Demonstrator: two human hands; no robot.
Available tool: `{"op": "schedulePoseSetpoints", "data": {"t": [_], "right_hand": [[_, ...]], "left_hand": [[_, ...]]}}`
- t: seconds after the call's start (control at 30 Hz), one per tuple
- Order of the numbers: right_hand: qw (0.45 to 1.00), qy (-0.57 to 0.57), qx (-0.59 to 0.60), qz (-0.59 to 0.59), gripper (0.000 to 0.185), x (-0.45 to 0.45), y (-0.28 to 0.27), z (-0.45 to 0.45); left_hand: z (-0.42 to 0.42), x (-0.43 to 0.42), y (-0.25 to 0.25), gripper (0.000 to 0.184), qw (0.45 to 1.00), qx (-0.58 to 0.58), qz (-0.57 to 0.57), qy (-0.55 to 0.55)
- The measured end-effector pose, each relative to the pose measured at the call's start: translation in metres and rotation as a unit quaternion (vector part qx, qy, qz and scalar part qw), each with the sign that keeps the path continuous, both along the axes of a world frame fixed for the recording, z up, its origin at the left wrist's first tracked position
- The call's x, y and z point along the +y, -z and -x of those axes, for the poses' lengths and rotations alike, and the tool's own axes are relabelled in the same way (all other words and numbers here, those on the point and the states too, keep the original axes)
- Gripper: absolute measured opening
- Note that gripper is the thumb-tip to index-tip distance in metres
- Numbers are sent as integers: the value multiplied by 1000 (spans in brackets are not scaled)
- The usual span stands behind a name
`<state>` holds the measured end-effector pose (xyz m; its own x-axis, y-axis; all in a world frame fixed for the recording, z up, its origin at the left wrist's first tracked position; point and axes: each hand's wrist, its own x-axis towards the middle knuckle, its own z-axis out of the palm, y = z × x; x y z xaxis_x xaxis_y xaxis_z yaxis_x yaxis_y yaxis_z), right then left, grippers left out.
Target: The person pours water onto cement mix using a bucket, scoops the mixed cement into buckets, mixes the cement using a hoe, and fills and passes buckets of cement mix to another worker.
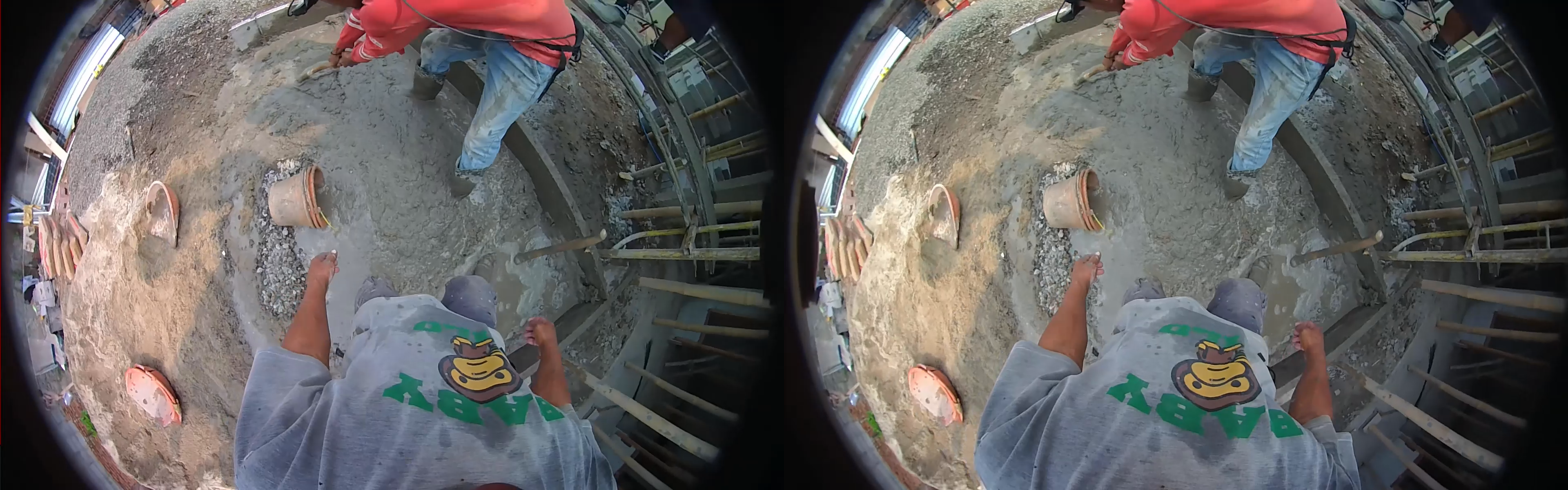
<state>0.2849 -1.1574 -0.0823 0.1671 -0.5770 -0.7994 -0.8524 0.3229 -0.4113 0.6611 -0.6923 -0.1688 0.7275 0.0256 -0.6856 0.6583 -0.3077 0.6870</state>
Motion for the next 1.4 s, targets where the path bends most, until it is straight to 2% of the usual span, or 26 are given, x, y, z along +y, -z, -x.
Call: {"op": "schedulePoseSetpoints", "data": {"t": [0.03, 0.1, 0.2, 0.33, 0.37, 0.4, 0.43, 0.47, 0.5, 0.57, 0.63, 0.73, 0.8, 0.83, 0.87, 0.93, 1.03, 1.07, 1.17, 1.23, 1.3, 1.37, 1.4], "right_hand": [[1000, -17, 1, -3, 21, -26, 1, -9], [999, -49, -1, -2, 20, -82, 10, -27], [993, -120, -13, 7, 19, -179, 33, -55], [956, -291, -14, 21, 16, -294, 54, -80], [941, -337, -15, 28, 15, -314, 52, -89], [945, -323, -42, -8, 16, -322, 44, -97], [939, -340, -48, -15, 17, -327, 39, -106], [931, -362, -52, -23, 18, -330, 35, -119], [923, -378, -54, -36, 19, -333, 33, -127], [861, -508, -31, 1, 25, -337, 46, -146], [804, -592, -20, 54, 29, -322, 60, -169], [758, -650, -52, 28, 30, -277, 79, -201], [688, -721, -63, 52, 31, -230, 77, -222], [653, -752, -69, 64, 32, -205, 78, -231], [650, -753, -79, 64, 32, -182, 78, -240], [646, -755, -90, 62, 34, -143, 80, -252], [690, -720, -56, 41, 34, -92, 95, -262], [685, -726, -42, 39, 33, -77, 107, -265], [665, -746, 3, 16, 30, -33, 160, -268], [657, -752, 47, -29, 27, 9, 203, -274], [587, -807, 62, -11, 26, 64, 255, -292], [555, -830, 48, 31, 29, 121, 323, -319], [558, -827, 46, 56, 34, 158, 350, -340]], "left_hand": [[17, 4, 1, 27, 998, 22, -47, -27], [49, 21, 48, 27, 993, 42, -43, -106], [94, -27, 29, 28, 965, 33, -67, -253], [143, -136, 7, 31, 959, 11, -86, -269], [154, -149, 55, 31, 972, -22, -117, -203], [168, -162, 104, 33, 978, -52, -148, -140], [172, -203, 62, 33, 985, -56, -112, -119], [162, -255, -3, 33, 990, -59, -76, -105], [164, -282, -21, 34, 993, -57, -44, -98], [174, -304, -42, 34, 993, -77, -21, -88], [188, -306, -52, 34, 988, -119, -29, -89], [223, -260, -32, 33, 978, -65, -28, -197], [263, -228, 7, 32, 937, -63, -51, -341], [283, -214, 14, 31, 926, -30, -78, -368], [302, -206, 18, 31, 914, 6, -103, -392], [330, -198, 12, 29, 892, 21, -69, -446], [366, -179, 37, 28, 882, 62, -39, -465], [369, -173, 47, 28, 875, 70, -21, -480], [370, -147, 83, 28, 891, 91, -37, -443], [366, -123, 123, 30, 884, 64, -15, -463], [364, -99, 154, 32, 875, 68, 2, -480], [351, -67, 160, 31, 863, 95, 13, -496], [352, -54, 167, 30, 858, 99, 24, -503]]}}
